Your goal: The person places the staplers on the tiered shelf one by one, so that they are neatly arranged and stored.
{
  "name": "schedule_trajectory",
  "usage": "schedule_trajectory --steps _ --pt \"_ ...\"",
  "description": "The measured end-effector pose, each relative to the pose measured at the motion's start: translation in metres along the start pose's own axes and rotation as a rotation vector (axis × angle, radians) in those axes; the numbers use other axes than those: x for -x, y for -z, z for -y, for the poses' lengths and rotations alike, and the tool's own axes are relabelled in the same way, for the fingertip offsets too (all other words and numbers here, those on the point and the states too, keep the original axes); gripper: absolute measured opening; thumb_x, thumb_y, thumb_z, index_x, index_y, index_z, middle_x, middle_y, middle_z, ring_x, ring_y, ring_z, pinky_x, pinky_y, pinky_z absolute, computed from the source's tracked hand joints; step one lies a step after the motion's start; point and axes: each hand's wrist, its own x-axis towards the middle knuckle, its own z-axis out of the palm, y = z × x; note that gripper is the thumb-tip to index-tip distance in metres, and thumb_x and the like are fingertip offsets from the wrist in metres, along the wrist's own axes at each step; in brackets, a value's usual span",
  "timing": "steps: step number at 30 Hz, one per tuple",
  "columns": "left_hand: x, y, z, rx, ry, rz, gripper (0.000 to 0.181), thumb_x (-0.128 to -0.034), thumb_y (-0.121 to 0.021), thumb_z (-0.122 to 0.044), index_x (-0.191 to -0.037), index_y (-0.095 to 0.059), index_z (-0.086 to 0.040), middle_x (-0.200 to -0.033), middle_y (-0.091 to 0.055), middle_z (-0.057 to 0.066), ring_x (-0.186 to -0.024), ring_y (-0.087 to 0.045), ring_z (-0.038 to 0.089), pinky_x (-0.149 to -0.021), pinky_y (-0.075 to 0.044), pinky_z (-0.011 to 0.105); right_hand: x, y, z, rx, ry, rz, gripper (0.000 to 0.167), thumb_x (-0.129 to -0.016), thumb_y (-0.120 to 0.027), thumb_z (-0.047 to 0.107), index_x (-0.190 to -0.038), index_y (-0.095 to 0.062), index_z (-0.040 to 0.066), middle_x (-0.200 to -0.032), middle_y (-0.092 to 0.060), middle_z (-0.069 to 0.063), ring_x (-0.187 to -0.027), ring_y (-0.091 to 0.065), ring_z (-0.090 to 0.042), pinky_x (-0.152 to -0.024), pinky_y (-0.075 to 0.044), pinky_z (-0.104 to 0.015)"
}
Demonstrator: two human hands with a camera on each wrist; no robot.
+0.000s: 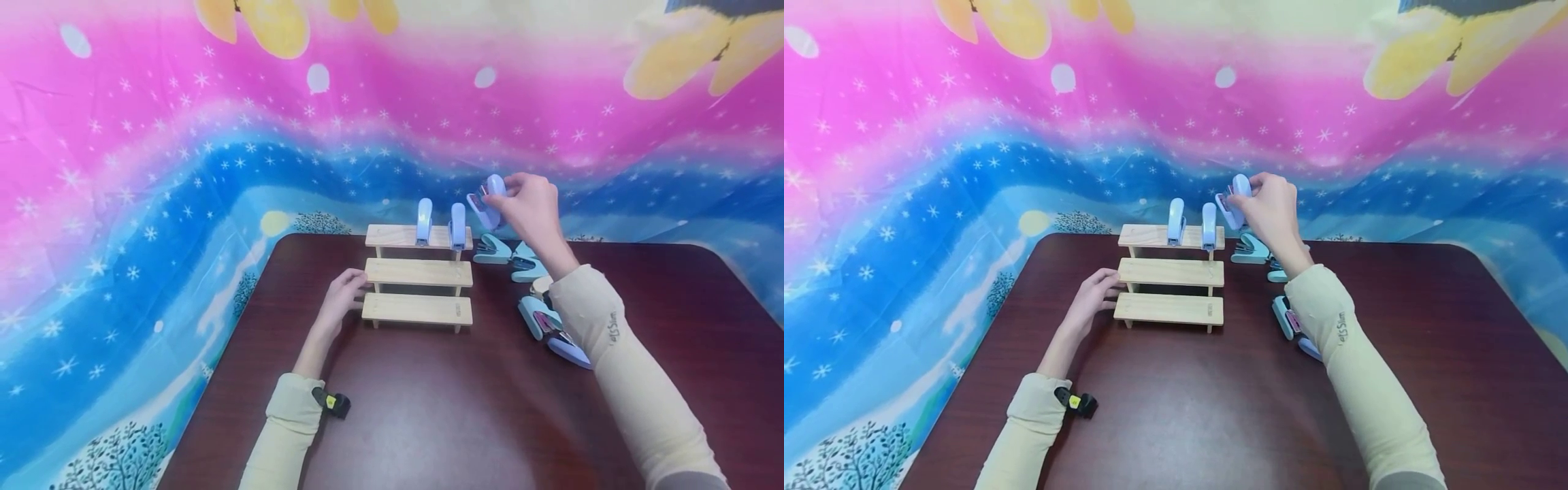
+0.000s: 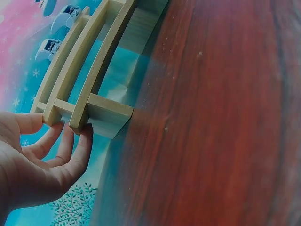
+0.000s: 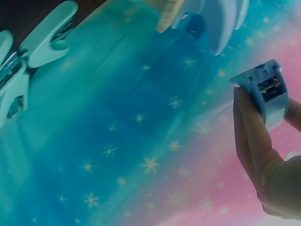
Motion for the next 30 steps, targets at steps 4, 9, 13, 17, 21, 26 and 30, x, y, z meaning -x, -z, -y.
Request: schedule_trajectory --steps 4,9,13,17,21,26,30 --pt "-0.001 -0.001 0.0 0.01 0.001 -0.006 0.025 -0.1056 -0.057 -0.02 -0.12 -0.063 0.0 -0.124 -0.064 0.028 -0.105 -0.066 0.032 -0.082 -0.058 0.04 -0.003 -0.003 0.013 -0.043 -0.006 0.004 0.054 -0.094 -0.075 0.026 -0.136 -0.063 -0.004 -0.112 -0.072 -0.027 -0.094 -0.072 -0.037 -0.059 -0.053 -0.018" --pt "-0.002 -0.001 0.003 0.034 -0.008 0.002 0.025 -0.1058 -0.056 -0.019 -0.119 -0.063 0.001 -0.124 -0.063 0.029 -0.112 -0.065 0.038 -0.079 -0.058 0.037 -0.006 -0.009 0.031 -0.12 -0.041 0.036 0.049 -0.096 -0.071 0.021 -0.138 -0.062 -0.003 -0.121 -0.07 -0.025 -0.102 -0.071 -0.035 -0.067 -0.058 -0.024" --pt "-0.003 0.0 0.005 0.049 -0.004 0.006 0.025 -0.1057 -0.057 -0.019 -0.118 -0.064 0.001 -0.123 -0.064 0.03 -0.114 -0.065 0.038 -0.077 -0.057 0.035 -0.008 -0.017 0.044 -0.163 -0.07 0.081 0.048 -0.095 -0.069 0.017 -0.138 -0.062 -0.004 -0.124 -0.069 -0.023 -0.104 -0.068 -0.031 -0.073 -0.059 -0.027" --pt "-0.003 0.0 0.004 0.053 0.002 0.002 0.025 -0.1055 -0.057 -0.02 -0.118 -0.064 0.001 -0.124 -0.064 0.029 -0.115 -0.065 0.038 -0.077 -0.057 0.034 -0.012 -0.028 0.054 -0.171 -0.088 0.116 0.045 -0.093 -0.072 0.016 -0.133 -0.065 -0.004 -0.123 -0.069 -0.021 -0.103 -0.066 -0.028 -0.08 -0.06 -0.035" --pt "-0.003 0.001 0.003 0.055 -0.004 0.003 0.026 -0.1057 -0.056 -0.021 -0.119 -0.063 0.0 -0.125 -0.064 0.028 -0.118 -0.064 0.04 -0.077 -0.056 0.033 -0.017 -0.043 0.061 -0.175 -0.095 0.139 0.041 -0.093 -0.073 0.013 -0.128 -0.066 -0.005 -0.122 -0.069 -0.02 -0.102 -0.069 -0.029 -0.083 -0.061 -0.039" --pt "-0.004 0.0 0.004 0.05 -0.007 -0.001 0.027 -0.1064 -0.055 -0.022 -0.119 -0.063 0.0 -0.125 -0.064 0.029 -0.119 -0.063 0.041 -0.077 -0.054 0.033 -0.023 -0.066 0.068 -0.127 -0.061 0.153 0.049 -0.092 -0.078 0.015 -0.134 -0.062 -0.004 -0.123 -0.07 -0.021 -0.101 -0.072 -0.029 -0.076 -0.061 -0.034" --pt "-0.005 -0.001 0.007 0.051 -0.004 -0.003 0.025 -0.106 -0.055 -0.022 -0.116 -0.064 0.0 -0.121 -0.066 0.026 -0.115 -0.065 0.038 -0.075 -0.054 0.032 -0.023 -0.084 0.07 -0.123 -0.034 0.153 0.054 -0.092 -0.08 0.016 -0.139 -0.06 -0.002 -0.121 -0.071 -0.02 -0.093 -0.074 -0.026 -0.071 -0.06 -0.032"
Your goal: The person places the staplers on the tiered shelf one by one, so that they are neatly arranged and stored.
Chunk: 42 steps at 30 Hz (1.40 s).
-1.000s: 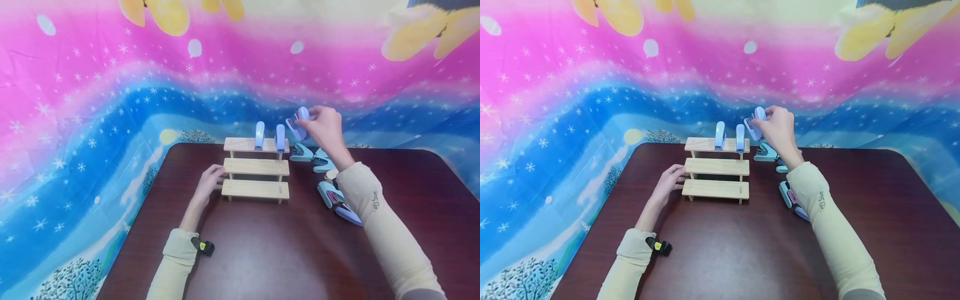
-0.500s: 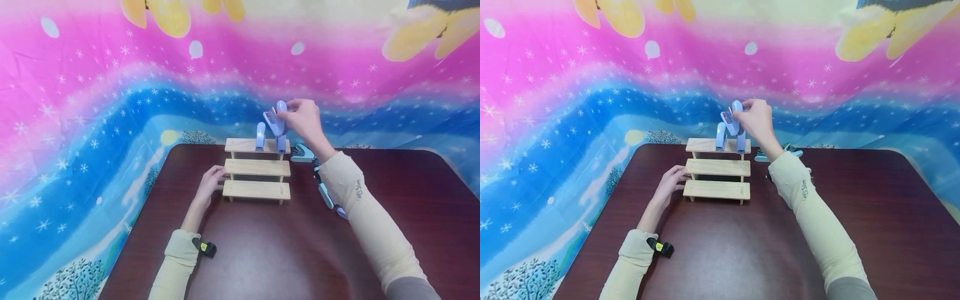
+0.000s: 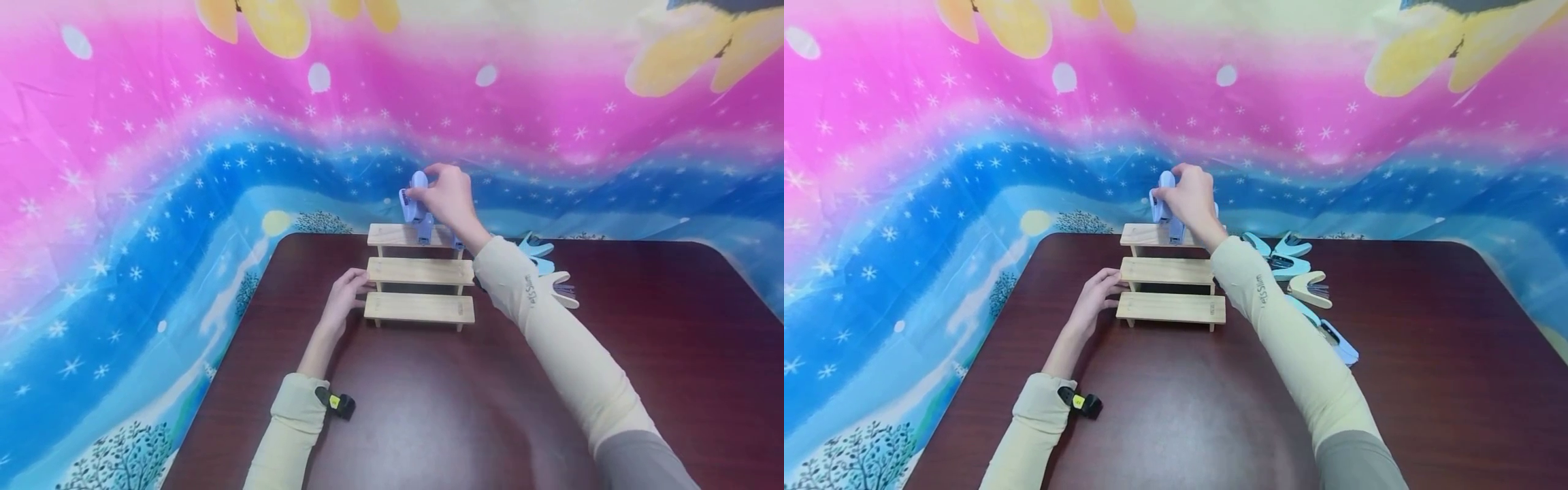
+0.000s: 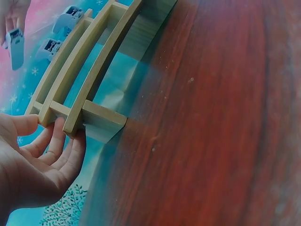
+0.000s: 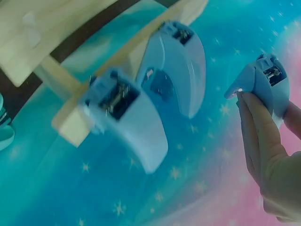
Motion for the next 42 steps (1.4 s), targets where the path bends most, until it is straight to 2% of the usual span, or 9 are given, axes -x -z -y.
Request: schedule_trajectory --steps 5,9,14,17,24,31,38,42 --pt "0.0 -0.004 0.0 0.01 0.004 -0.004 0.025 -0.1043 -0.057 -0.021 -0.117 -0.065 0.0 -0.115 -0.069 0.023 -0.11 -0.067 0.034 -0.074 -0.055 0.032 -0.003 -0.019 -0.003 0.014 0.003 -0.01 0.049 -0.092 -0.08 0.017 -0.134 -0.064 -0.002 -0.117 -0.072 -0.018 -0.088 -0.071 -0.023 -0.07 -0.059 -0.03" --pt "0.0 -0.005 0.0 0.009 -0.001 -0.004 0.028 -0.1039 -0.057 -0.022 -0.118 -0.064 0.001 -0.117 -0.068 0.027 -0.111 -0.066 0.037 -0.074 -0.055 0.032 -0.007 -0.034 -0.007 0.047 0.021 -0.013 0.044 -0.092 -0.079 0.018 -0.127 -0.066 -0.004 -0.112 -0.072 -0.017 -0.087 -0.07 -0.024 -0.071 -0.059 -0.032" --pt "0.001 -0.005 0.001 0.009 -0.001 -0.007 0.028 -0.1033 -0.057 -0.021 -0.119 -0.064 0.001 -0.119 -0.067 0.029 -0.114 -0.064 0.04 -0.076 -0.055 0.033 -0.01 -0.052 -0.01 0.073 0.015 0.0 0.036 -0.093 -0.078 0.015 -0.12 -0.067 -0.005 -0.111 -0.071 -0.018 -0.095 -0.067 -0.025 -0.08 -0.059 -0.034" --pt "0.002 -0.005 0.001 0.005 -0.001 -0.01 0.028 -0.1036 -0.057 -0.021 -0.119 -0.064 0.001 -0.119 -0.066 0.029 -0.115 -0.064 0.042 -0.077 -0.056 0.035 -0.011 -0.059 -0.011 0.095 0.009 0.0 0.029 -0.092 -0.078 0.012 -0.112 -0.067 -0.005 -0.105 -0.071 -0.017 -0.091 -0.065 -0.025 -0.079 -0.058 -0.034" --pt "0.002 -0.006 0.0 -0.012 -0.009 -0.025 0.028 -0.1034 -0.057 -0.022 -0.12 -0.065 0.0 -0.115 -0.068 0.026 -0.112 -0.065 0.039 -0.079 -0.056 0.037 -0.014 -0.07 -0.014 0.164 0.061 0.008 0.019 -0.092 -0.078 0.012 -0.093 -0.066 -0.002 -0.084 -0.064 -0.012 -0.074 -0.057 -0.022 -0.066 -0.051 -0.031" --pt "0.003 -0.006 -0.001 -0.027 -0.003 -0.029 0.029 -0.1037 -0.056 -0.022 -0.121 -0.065 -0.001 -0.113 -0.07 0.022 -0.112 -0.065 0.037 -0.08 -0.055 0.037 -0.015 -0.077 -0.012 0.164 0.099 0.043 0.02 -0.093 -0.078 0.013 -0.092 -0.065 -0.001 -0.08 -0.058 -0.01 -0.07 -0.053 -0.02 -0.063 -0.047 -0.029" --pt "0.003 -0.004 -0.002 -0.027 0.001 -0.033 0.03 -0.1037 -0.056 -0.023 -0.122 -0.064 0.0 -0.12 -0.067 0.028 -0.113 -0.064 0.038 -0.078 -0.054 0.035 -0.014 -0.083 -0.011 0.165 0.126 0.048 0.022 -0.094 -0.078 0.015 -0.086 -0.063 0.001 -0.072 -0.052 -0.008 -0.063 -0.048 -0.018 -0.057 -0.042 -0.027" --pt "0.002 -0.003 -0.002 -0.023 -0.005 -0.039 0.03 -0.1036 -0.056 -0.023 -0.121 -0.064 -0.001 -0.119 -0.068 0.027 -0.114 -0.064 0.04 -0.077 -0.054 0.034 -0.012 -0.083 -0.011 0.158 0.126 0.046 0.024 -0.095 -0.078 0.019 -0.087 -0.063 0.002 -0.071 -0.051 -0.007 -0.061 -0.048 -0.017 -0.055 -0.041 -0.026"
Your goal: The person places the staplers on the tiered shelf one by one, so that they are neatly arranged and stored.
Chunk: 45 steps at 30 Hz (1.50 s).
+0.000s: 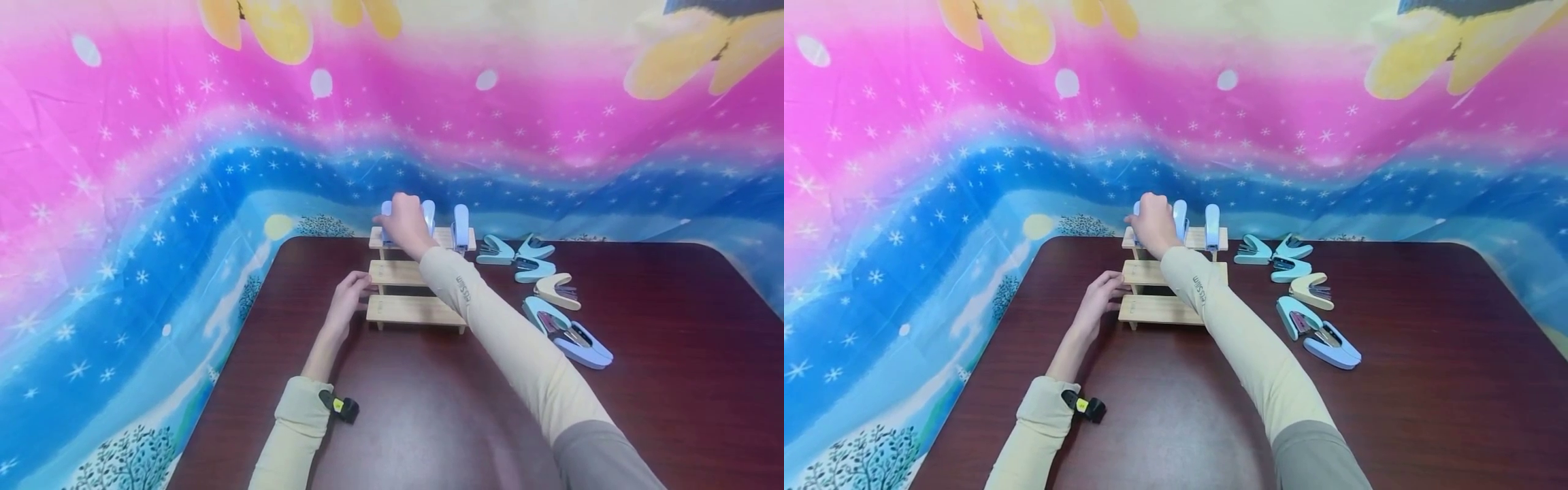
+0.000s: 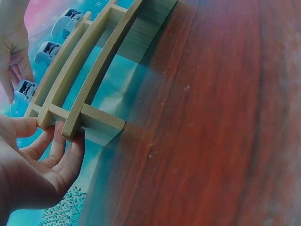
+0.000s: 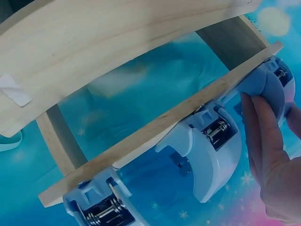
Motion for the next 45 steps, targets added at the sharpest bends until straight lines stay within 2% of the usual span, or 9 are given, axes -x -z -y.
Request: schedule_trajectory --steps 2,5,9,14,23,27,30,38,45 --pt "0.0 -0.001 0.001 0.002 0.002 0.003 0.029 -0.1036 -0.057 -0.023 -0.121 -0.064 -0.001 -0.117 -0.069 0.025 -0.113 -0.064 0.04 -0.077 -0.054 0.034 0.003 0.004 -0.001 0.003 -0.003 0.0 0.028 -0.097 -0.075 0.024 -0.09 -0.063 0.0 -0.072 -0.052 -0.008 -0.059 -0.048 -0.016 -0.053 -0.04 -0.025" --pt "0.001 -0.003 0.002 0.003 0.01 0.013 0.029 -0.1041 -0.056 -0.023 -0.121 -0.064 -0.001 -0.117 -0.069 0.024 -0.114 -0.064 0.04 -0.078 -0.055 0.035 0.01 0.015 -0.002 -0.029 -0.007 -0.007 0.037 -0.1 -0.071 0.03 -0.108 -0.067 -0.006 -0.075 -0.059 -0.011 -0.053 -0.046 -0.014 -0.05 -0.039 -0.024" --pt "0.001 -0.003 0.002 0.008 0.014 0.009 0.028 -0.1043 -0.056 -0.022 -0.121 -0.064 0.0 -0.119 -0.068 0.027 -0.114 -0.065 0.039 -0.077 -0.055 0.034 0.022 0.038 -0.005 -0.171 -0.026 -0.011 0.046 -0.103 -0.066 0.03 -0.13 -0.063 -0.006 -0.088 -0.07 -0.013 -0.059 -0.058 -0.017 -0.054 -0.05 -0.025" --pt "-0.001 0.0 0.001 0.019 0.007 0.004 0.025 -0.1047 -0.055 -0.021 -0.117 -0.063 0.0 -0.119 -0.068 0.027 -0.112 -0.065 0.038 -0.075 -0.055 0.032 0.036 0.071 -0.022 -0.412 -0.106 0.002 0.041 -0.106 -0.061 0.03 -0.129 -0.066 -0.004 -0.103 -0.074 -0.019 -0.092 -0.073 -0.027 -0.081 -0.06 -0.033" --pt "0.001 0.003 0.001 0.032 0.002 0.008 0.024 -0.1051 -0.054 -0.019 -0.116 -0.063 0.0 -0.116 -0.069 0.026 -0.112 -0.065 0.04 -0.074 -0.055 0.032 0.06 0.122 -0.069 -0.572 -0.24 0.011 0.056 -0.111 -0.046 0.042 -0.131 -0.064 -0.008 -0.117 -0.074 -0.016 -0.116 -0.069 -0.03 -0.102 -0.052 -0.041" --pt "0.001 0.002 0.0 0.026 0.003 0.013 0.025 -0.1056 -0.053 -0.02 -0.117 -0.062 0.001 -0.119 -0.067 0.028 -0.114 -0.065 0.041 -0.075 -0.055 0.032 0.069 0.139 -0.092 -0.601 -0.26 0.018 0.067 -0.11 -0.038 0.051 -0.134 -0.061 -0.006 -0.125 -0.072 -0.013 -0.124 -0.064 -0.03 -0.106 -0.049 -0.04" --pt "0.001 0.001 0.001 0.022 0.006 0.019 0.026 -0.1058 -0.053 -0.021 -0.118 -0.062 0.001 -0.121 -0.067 0.028 -0.115 -0.064 0.041 -0.076 -0.055 0.032 0.076 0.149 -0.111 -0.602 -0.28 0.013 0.068 -0.109 -0.039 0.053 -0.135 -0.06 -0.006 -0.121 -0.074 -0.008 -0.119 -0.067 -0.024 -0.106 -0.049 -0.037" --pt "0.001 0.002 0.001 0.011 0.008 0.012 0.024 -0.1052 -0.053 -0.021 -0.116 -0.062 -0.001 -0.118 -0.068 0.024 -0.112 -0.066 0.037 -0.076 -0.055 0.032 0.089 0.159 -0.158 -0.607 -0.349 -0.009 0.05 -0.11 -0.051 0.033 -0.136 -0.054 -0.01 -0.099 -0.075 0.001 -0.095 -0.073 -0.01 -0.089 -0.057 -0.026" --pt "0.001 0.001 0.001 0.008 0.001 0.014 0.025 -0.1057 -0.053 -0.021 -0.117 -0.062 -0.001 -0.118 -0.068 0.024 -0.111 -0.066 0.037 -0.076 -0.055 0.033 0.102 0.162 -0.198 -0.51 -0.392 -0.028 0.055 -0.109 -0.052 0.027 -0.145 -0.046 -0.014 -0.092 -0.072 0.007 -0.087 -0.072 -0.004 -0.083 -0.057 -0.023"
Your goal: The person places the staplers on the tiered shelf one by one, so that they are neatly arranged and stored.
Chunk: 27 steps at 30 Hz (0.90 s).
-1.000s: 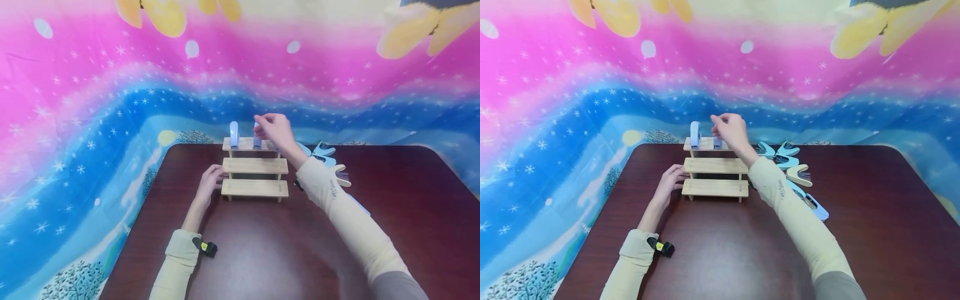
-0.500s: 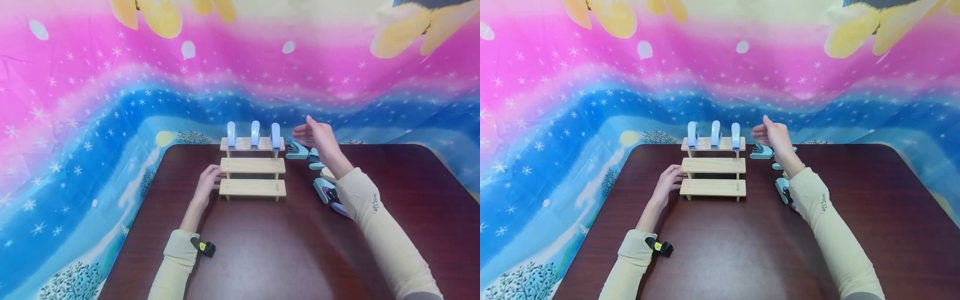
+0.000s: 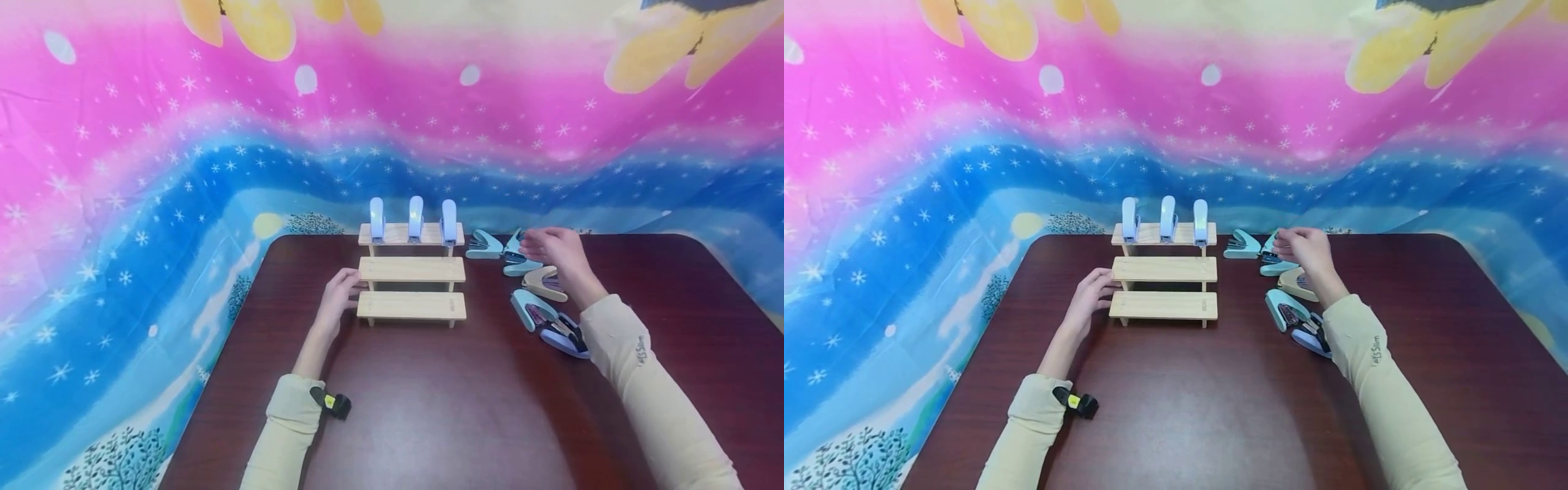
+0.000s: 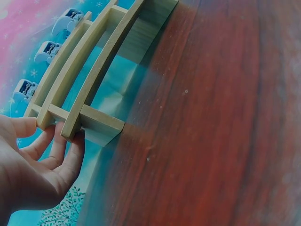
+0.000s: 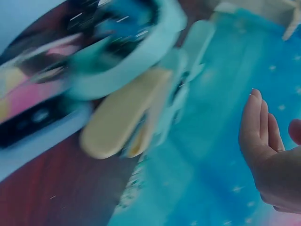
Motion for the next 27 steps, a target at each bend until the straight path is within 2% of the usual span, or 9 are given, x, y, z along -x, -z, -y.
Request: schedule_trajectory --steps 3,6,10,13,16,19,27 --pt "0.0 0.0 0.0 0.006 -0.002 0.0 0.024 -0.1055 -0.053 -0.02 -0.116 -0.062 -0.001 -0.117 -0.068 0.024 -0.111 -0.066 0.037 -0.075 -0.055 0.033 -0.002 0.006 -0.014 0.086 -0.001 -0.026 0.054 -0.109 -0.052 0.028 -0.143 -0.048 -0.014 -0.102 -0.073 -0.003 -0.089 -0.071 -0.005 -0.089 -0.057 -0.028" --pt "0.001 0.001 0.0 0.013 -0.002 0.0 0.024 -0.1052 -0.053 -0.02 -0.116 -0.062 -0.001 -0.115 -0.068 0.023 -0.111 -0.066 0.038 -0.075 -0.056 0.032 -0.006 0.01 -0.028 0.197 0.007 -0.052 0.051 -0.109 -0.052 0.029 -0.139 -0.054 -0.012 -0.118 -0.07 -0.02 -0.099 -0.072 -0.017 -0.093 -0.057 -0.034" --pt "0.0 0.0 0.0 0.017 -0.005 0.004 0.025 -0.1051 -0.053 -0.02 -0.116 -0.063 0.0 -0.114 -0.068 0.022 -0.112 -0.066 0.038 -0.076 -0.056 0.033 -0.014 0.014 -0.044 0.422 0.087 -0.038 0.046 -0.107 -0.058 0.028 -0.135 -0.059 -0.009 -0.129 -0.062 -0.031 -0.114 -0.063 -0.039 -0.093 -0.054 -0.047" --pt "-0.002 0.0 0.001 0.021 -0.007 0.006 0.024 -0.1047 -0.054 -0.02 -0.116 -0.063 0.0 -0.115 -0.068 0.024 -0.112 -0.066 0.038 -0.076 -0.056 0.034 -0.02 0.015 -0.049 0.557 0.167 0.021 0.048 -0.104 -0.064 0.023 -0.137 -0.056 -0.011 -0.132 -0.058 -0.034 -0.119 -0.057 -0.048 -0.093 -0.049 -0.058" --pt "-0.002 0.0 0.002 0.023 -0.006 0.005 0.024 -0.1048 -0.054 -0.019 -0.116 -0.063 0.0 -0.116 -0.068 0.025 -0.111 -0.066 0.038 -0.076 -0.056 0.034 -0.025 0.014 -0.05 0.597 0.185 0.099 0.052 -0.101 -0.067 0.018 -0.141 -0.051 -0.012 -0.139 -0.053 -0.036 -0.126 -0.052 -0.052 -0.1 -0.045 -0.063" --pt "-0.002 -0.001 0.002 0.027 -0.002 0.004 0.023 -0.1048 -0.054 -0.019 -0.116 -0.063 -0.001 -0.117 -0.067 0.026 -0.109 -0.067 0.036 -0.076 -0.056 0.034 -0.028 0.013 -0.052 0.633 0.166 0.174 0.056 -0.099 -0.067 0.011 -0.145 -0.045 -0.014 -0.144 -0.047 -0.038 -0.132 -0.046 -0.053 -0.104 -0.041 -0.065" --pt "0.0 -0.001 0.001 0.036 -0.016 0.011 0.023 -0.1045 -0.054 -0.018 -0.116 -0.063 0.0 -0.116 -0.067 0.026 -0.106 -0.067 0.035 -0.074 -0.055 0.033 -0.035 0.008 -0.056 0.764 0.192 0.244 0.062 -0.095 -0.07 0.004 -0.146 -0.041 -0.018 -0.145 -0.044 -0.04 -0.133 -0.043 -0.055 -0.105 -0.04 -0.066"
